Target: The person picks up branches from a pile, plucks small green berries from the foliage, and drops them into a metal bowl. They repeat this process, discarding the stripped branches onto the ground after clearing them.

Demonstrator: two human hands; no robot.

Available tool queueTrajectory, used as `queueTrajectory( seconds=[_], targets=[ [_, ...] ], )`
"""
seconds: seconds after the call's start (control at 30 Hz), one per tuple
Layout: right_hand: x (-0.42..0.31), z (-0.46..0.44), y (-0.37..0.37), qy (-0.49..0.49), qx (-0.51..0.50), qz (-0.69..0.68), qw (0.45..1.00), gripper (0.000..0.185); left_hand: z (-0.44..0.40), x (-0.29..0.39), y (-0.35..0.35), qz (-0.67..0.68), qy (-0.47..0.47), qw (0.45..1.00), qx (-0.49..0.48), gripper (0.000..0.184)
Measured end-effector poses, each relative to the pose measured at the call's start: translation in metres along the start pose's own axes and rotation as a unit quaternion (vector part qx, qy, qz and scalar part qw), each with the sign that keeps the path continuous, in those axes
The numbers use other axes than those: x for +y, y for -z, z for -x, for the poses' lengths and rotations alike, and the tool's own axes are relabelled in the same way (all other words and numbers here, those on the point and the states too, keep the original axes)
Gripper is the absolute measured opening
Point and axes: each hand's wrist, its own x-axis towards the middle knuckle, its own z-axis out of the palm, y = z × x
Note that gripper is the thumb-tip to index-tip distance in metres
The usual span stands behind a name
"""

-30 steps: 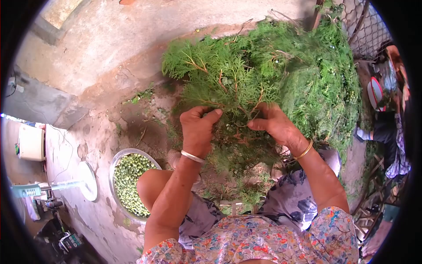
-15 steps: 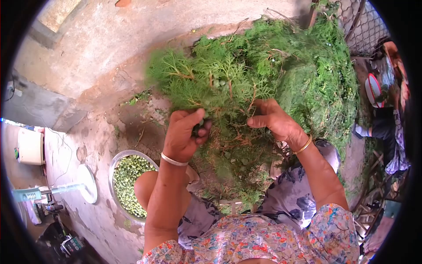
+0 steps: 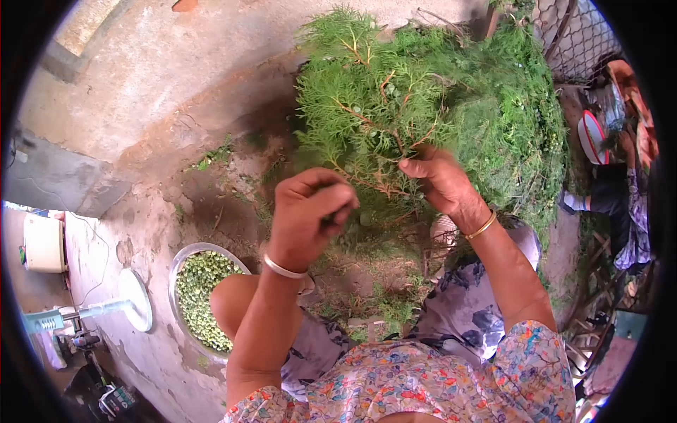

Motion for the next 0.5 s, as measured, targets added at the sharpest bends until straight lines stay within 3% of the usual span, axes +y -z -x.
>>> queueTrajectory(
  seconds=[0.03, 0.1, 0.13, 0.17, 0.23, 0.4, 0.5],
  targets=[
    [0.000, 0.000, -0.002, -0.016, -0.007, -0.001, 1.000, 0.041, -0.002, -0.006, -0.007, 0.001, 0.001, 1.000, 0.000, 0.008],
    [-0.005, 0.005, -0.010, -0.030, -0.005, 0.020, 0.999, 0.041, -0.004, -0.019, -0.016, -0.276, -0.125, 0.953, 0.019, 0.007],
    [-0.001, 0.004, -0.011, -0.017, -0.020, 0.015, 1.000, 0.041, -0.006, -0.026, -0.019, -0.316, -0.160, 0.935, 0.027, 0.012],
    [0.002, 0.002, -0.012, -0.004, -0.035, 0.010, 0.999, 0.041, -0.008, -0.033, -0.021, -0.316, -0.159, 0.935, 0.027, 0.012],
    [0.009, 0.000, -0.015, -0.012, -0.023, 0.014, 1.000, 0.038, -0.012, -0.046, -0.023, -0.371, -0.245, 0.894, 0.059, 0.015],
    [0.012, 0.001, -0.021, -0.010, -0.057, 0.050, 0.997, 0.034, -0.018, -0.062, -0.027, -0.437, -0.231, 0.864, 0.096, 0.017],
    [0.015, 0.001, -0.021, -0.015, -0.033, 0.051, 0.998, 0.030, -0.019, -0.071, -0.026, -0.474, -0.281, 0.828, 0.104, 0.016]
  ],
)
